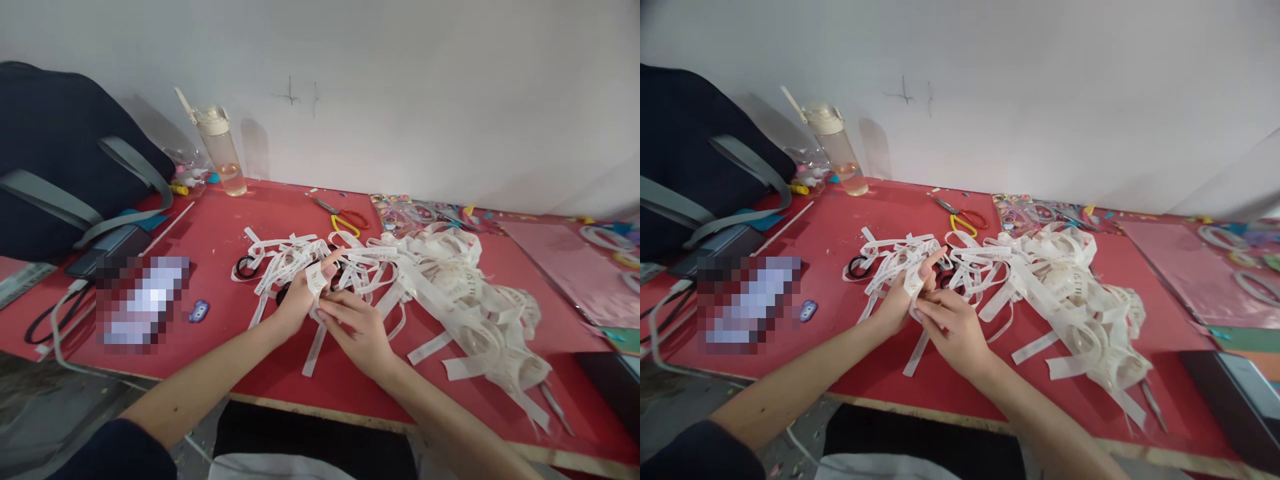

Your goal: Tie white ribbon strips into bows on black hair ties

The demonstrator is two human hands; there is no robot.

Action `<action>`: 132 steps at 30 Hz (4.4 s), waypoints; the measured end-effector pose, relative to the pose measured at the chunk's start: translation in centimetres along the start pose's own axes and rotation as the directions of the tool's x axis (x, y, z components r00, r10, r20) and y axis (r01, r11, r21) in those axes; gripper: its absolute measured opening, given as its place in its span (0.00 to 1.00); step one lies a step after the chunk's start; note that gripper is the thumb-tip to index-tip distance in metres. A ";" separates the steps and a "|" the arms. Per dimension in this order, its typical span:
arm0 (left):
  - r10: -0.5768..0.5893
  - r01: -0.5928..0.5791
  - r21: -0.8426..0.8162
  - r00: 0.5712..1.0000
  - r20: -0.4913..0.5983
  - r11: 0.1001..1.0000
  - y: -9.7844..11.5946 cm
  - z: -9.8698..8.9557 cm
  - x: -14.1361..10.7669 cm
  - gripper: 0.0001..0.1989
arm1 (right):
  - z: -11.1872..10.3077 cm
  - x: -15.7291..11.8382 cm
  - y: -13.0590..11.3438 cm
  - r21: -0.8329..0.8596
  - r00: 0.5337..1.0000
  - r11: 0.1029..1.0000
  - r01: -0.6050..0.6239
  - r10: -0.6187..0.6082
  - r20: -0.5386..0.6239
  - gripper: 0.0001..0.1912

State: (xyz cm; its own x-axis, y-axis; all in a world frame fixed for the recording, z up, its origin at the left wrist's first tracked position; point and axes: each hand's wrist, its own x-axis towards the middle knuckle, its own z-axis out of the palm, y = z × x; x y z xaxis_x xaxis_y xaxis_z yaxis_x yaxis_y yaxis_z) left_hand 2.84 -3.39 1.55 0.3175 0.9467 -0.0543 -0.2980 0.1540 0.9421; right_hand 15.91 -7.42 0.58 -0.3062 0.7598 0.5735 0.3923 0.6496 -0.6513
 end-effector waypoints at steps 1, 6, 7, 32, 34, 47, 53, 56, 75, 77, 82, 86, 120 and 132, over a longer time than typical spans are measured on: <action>-0.012 0.012 -0.045 1.000 0.005 0.999 -0.1 0.1 0.0 0.30 | 0.2 -0.1 -0.1 -0.028 1.000 1.000 -0.004 0.004 -0.005 0.09; -0.079 0.086 -0.147 0.996 0.051 0.985 -0.2 0.9 -0.6 0.30 | 0.6 -0.5 -0.3 -0.151 0.998 0.988 -0.041 0.032 -0.057 0.06; -0.083 0.090 -0.149 0.995 0.052 0.985 -0.1 1.0 -0.7 0.30 | 0.6 -0.5 -0.2 -0.125 0.999 0.992 -0.029 0.023 -0.048 0.06; 0.316 -0.248 0.506 0.947 -0.053 0.826 0.2 0.0 -0.8 0.15 | -0.3 0.1 -0.7 0.794 0.709 -0.169 -0.584 0.371 0.600 0.11; 0.326 -0.304 0.534 0.944 0.054 0.789 0.1 0.0 -1.0 0.17 | -0.4 -0.2 -0.5 0.762 0.710 -0.189 -0.619 0.281 0.646 0.09; 0.447 -0.364 0.748 0.889 0.101 0.555 0.3 -1.2 -0.3 0.18 | 0.1 -0.7 -1.5 0.817 0.742 0.211 -0.537 0.579 0.337 0.12; 0.280 -0.372 0.858 0.918 0.282 0.355 -0.5 -1.6 -0.3 0.24 | -0.1 -1.1 -0.4 0.165 0.945 0.940 -0.297 0.314 -0.089 0.07; 0.196 -0.363 0.902 0.926 0.322 0.234 -0.4 -1.5 -0.4 0.27 | -0.3 -0.8 -0.1 0.011 0.960 0.965 -0.262 0.261 -0.104 0.03; -0.014 -0.289 0.898 0.950 0.311 0.331 0.6 -1.1 -0.1 0.14 | -1.1 -0.8 1.0 0.080 0.956 0.956 -0.283 0.287 -0.056 0.10; -0.014 -0.292 0.880 0.947 0.320 0.374 0.4 -1.4 0.0 0.11 | -1.1 -0.8 0.9 0.154 0.941 0.936 -0.315 0.330 -0.077 0.10; -0.009 -0.388 0.793 0.896 0.443 0.470 -0.1 -2.3 0.3 0.07 | -1.2 -0.6 0.8 -0.100 0.998 0.995 0.027 -0.032 -0.054 0.13; -0.039 -0.367 0.837 0.908 0.417 0.407 0.2 -2.1 0.2 0.06 | -1.2 -0.4 1.0 -0.117 0.994 0.989 0.094 -0.099 -0.042 0.04; -0.242 0.016 0.572 0.915 0.322 0.820 1.0 -2.2 0.4 0.12 | -1.7 -0.7 1.1 0.130 0.952 0.975 -0.178 0.204 -0.226 0.07; -0.276 0.140 0.298 0.830 0.484 0.944 2.4 -2.3 0.0 0.28 | -2.1 0.1 1.3 0.335 0.934 0.919 -0.209 0.289 -0.210 0.09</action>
State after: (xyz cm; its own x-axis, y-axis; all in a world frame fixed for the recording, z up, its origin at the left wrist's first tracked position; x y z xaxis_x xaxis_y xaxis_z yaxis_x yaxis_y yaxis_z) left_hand 0.03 -2.35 3.05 0.7819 0.6065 -0.1446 0.0314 0.1933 0.9806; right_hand 18.23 -6.60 0.85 0.0095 0.8919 0.4522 0.1342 0.4470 -0.8844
